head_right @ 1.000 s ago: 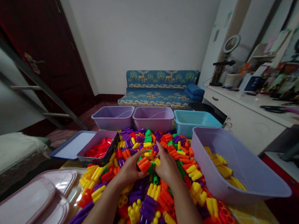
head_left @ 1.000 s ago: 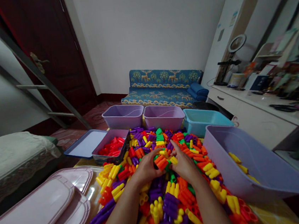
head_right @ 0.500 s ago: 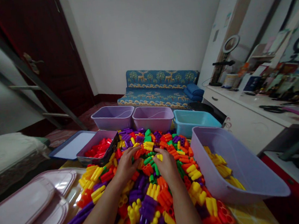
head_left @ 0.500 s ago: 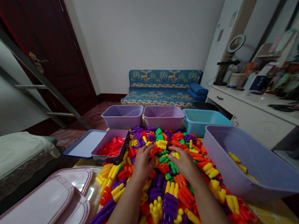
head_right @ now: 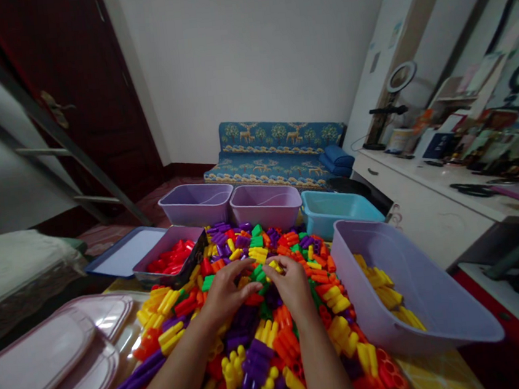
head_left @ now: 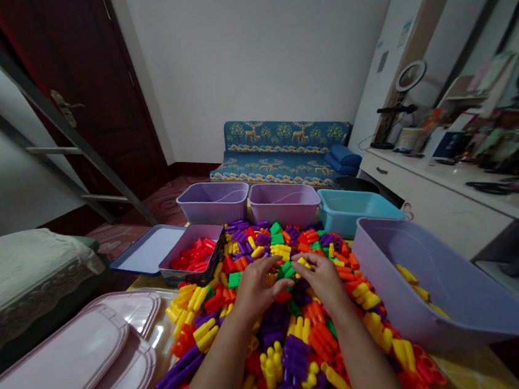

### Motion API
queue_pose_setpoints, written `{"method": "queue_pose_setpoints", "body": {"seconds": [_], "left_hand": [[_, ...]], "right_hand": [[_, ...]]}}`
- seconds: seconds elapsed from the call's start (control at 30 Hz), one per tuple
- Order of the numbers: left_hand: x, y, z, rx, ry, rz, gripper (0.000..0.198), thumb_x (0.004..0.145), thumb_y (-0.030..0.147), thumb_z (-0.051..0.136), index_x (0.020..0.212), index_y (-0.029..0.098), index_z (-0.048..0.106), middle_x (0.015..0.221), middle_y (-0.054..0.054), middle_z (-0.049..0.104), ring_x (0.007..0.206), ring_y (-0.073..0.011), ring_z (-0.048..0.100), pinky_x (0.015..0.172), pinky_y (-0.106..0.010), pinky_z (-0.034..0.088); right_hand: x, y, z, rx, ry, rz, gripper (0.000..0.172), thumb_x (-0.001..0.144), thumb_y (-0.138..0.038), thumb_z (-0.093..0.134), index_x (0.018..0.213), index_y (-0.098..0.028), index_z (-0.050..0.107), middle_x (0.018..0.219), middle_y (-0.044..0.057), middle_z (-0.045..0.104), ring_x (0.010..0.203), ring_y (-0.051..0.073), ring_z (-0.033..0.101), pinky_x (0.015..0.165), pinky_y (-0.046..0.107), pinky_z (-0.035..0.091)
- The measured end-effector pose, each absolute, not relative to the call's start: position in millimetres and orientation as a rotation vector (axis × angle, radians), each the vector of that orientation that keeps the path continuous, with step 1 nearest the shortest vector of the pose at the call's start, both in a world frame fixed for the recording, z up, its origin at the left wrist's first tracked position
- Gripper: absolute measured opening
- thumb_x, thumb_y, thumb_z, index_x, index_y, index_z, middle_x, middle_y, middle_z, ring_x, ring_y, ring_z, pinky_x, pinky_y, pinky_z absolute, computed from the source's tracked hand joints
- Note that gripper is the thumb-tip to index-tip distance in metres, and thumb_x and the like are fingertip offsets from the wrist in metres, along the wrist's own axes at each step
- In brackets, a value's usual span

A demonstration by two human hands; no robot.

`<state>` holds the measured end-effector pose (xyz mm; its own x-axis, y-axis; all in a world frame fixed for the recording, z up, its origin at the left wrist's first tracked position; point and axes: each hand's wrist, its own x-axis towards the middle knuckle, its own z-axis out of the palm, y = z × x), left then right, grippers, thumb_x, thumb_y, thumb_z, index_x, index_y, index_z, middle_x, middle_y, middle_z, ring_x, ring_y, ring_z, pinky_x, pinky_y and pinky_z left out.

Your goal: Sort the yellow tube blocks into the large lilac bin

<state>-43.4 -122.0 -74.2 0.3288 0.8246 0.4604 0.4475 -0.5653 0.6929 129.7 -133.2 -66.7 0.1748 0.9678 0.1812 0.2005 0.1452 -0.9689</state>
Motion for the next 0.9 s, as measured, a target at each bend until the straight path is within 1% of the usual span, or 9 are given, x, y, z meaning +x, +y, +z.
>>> {"method": "queue_pose_setpoints", "body": {"seconds": [0.1, 0.2, 0.3, 0.37, 0.53, 0.63, 0.73, 0.83, 0.9], "left_hand": [[-45, -119, -75, 2.125, 1.115, 1.119, 0.031, 0.082, 0.035, 0.065, 0.108, 0.02, 0.069, 0.094, -0.007, 0.072, 0.085, -0.02, 0.066, 0.077, -0.03, 0.051], [-49, -115, -76, 2.113, 1.108, 1.168, 0.021, 0.082, 0.028, 0.063, 0.1, 0.019, 0.071, 0.087, -0.006, 0.072, 0.08, -0.0188, 0.065, 0.073, -0.029, 0.05], [-51, -113, -78, 2.101, 1.132, 1.21, 0.019, 0.082, 0.026, 0.063, 0.097, 0.019, 0.071, 0.088, -0.007, 0.071, 0.084, -0.0195, 0.065, 0.076, -0.03, 0.05], [-50, -113, -80, 2.082, 1.178, 1.214, 0.018, 0.082, 0.023, 0.063, 0.097, 0.019, 0.071, 0.089, -0.006, 0.071, 0.085, -0.02, 0.065, 0.077, -0.031, 0.05], [-49, -112, -85, 2.058, 1.207, 1.218, 0.02, 0.081, 0.016, 0.06, 0.097, 0.019, 0.071, 0.092, -0.007, 0.071, 0.088, -0.0207, 0.066, 0.08, -0.032, 0.05], [-55, -109, -86, 2.062, 1.192, 1.221, 0.021, 0.079, 0.013, 0.061, 0.096, 0.019, 0.072, 0.093, -0.007, 0.071, 0.089, -0.0207, 0.066, 0.081, -0.032, 0.05], [-59, -104, -89, 1.992, 1.242, 1.301, 0.017, 0.079, 0.017, 0.063, 0.093, 0.019, 0.072, 0.09, -0.006, 0.072, 0.086, -0.02, 0.066, 0.08, -0.032, 0.052], [-59, -99, -96, 1.882, 1.307, 1.425, 0.022, 0.08, 0.018, 0.06, 0.1, 0.019, 0.071, 0.093, -0.007, 0.071, 0.086, -0.0202, 0.066, 0.078, -0.033, 0.054], [-58, -96, -100, 1.761, 1.313, 1.503, 0.036, 0.079, 0.015, 0.057, 0.114, 0.019, 0.065, 0.104, -0.009, 0.069, 0.091, -0.0212, 0.067, 0.081, -0.035, 0.054]], "right_hand": [[124, -135, -64, -1.256, -1.362, 0.846, 0.029, 0.072, -0.041, 0.068, 0.087, -0.017, 0.072, 0.091, 0.007, 0.072, 0.087, 0.023, 0.066, 0.077, 0.034, 0.051], [123, -137, -63, -1.35, -1.452, 0.761, 0.024, 0.072, -0.037, 0.068, 0.086, -0.018, 0.074, 0.084, 0.005, 0.072, 0.078, 0.021, 0.064, 0.073, 0.031, 0.049], [124, -139, -63, -1.407, -1.51, 0.794, 0.023, 0.074, -0.035, 0.065, 0.087, -0.018, 0.074, 0.074, 0.003, 0.07, 0.067, 0.018, 0.061, 0.063, 0.028, 0.046], [124, -140, -62, -1.382, -1.548, 0.823, 0.022, 0.075, -0.033, 0.064, 0.087, -0.017, 0.074, 0.073, 0.003, 0.07, 0.065, 0.017, 0.061, 0.059, 0.026, 0.045], [132, -138, -65, -1.366, -1.517, 0.807, 0.021, 0.073, -0.031, 0.064, 0.086, -0.017, 0.074, 0.073, 0.003, 0.07, 0.065, 0.018, 0.062, 0.06, 0.028, 0.047], [146, -133, -65, -1.365, -1.301, 0.732, 0.027, 0.071, -0.035, 0.067, 0.087, -0.014, 0.073, 0.076, 0.006, 0.07, 0.066, 0.019, 0.062, 0.062, 0.03, 0.049], [160, -130, -61, -1.283, -0.962, 0.71, 0.041, 0.067, -0.042, 0.071, 0.095, -0.012, 0.07, 0.068, 0.003, 0.067, 0.056, 0.016, 0.058, 0.056, 0.03, 0.05], [166, -131, -52, -1.064, -0.686, 0.708, 0.043, 0.064, -0.04, 0.075, 0.098, -0.014, 0.067, 0.077, 0.002, 0.068, 0.063, 0.014, 0.06, 0.064, 0.03, 0.054], [168, -132, -45, -0.903, -0.549, 0.69, 0.039, 0.062, -0.033, 0.077, 0.095, -0.016, 0.066, 0.086, 0.002, 0.068, 0.074, 0.013, 0.064, 0.075, 0.031, 0.056]]}}
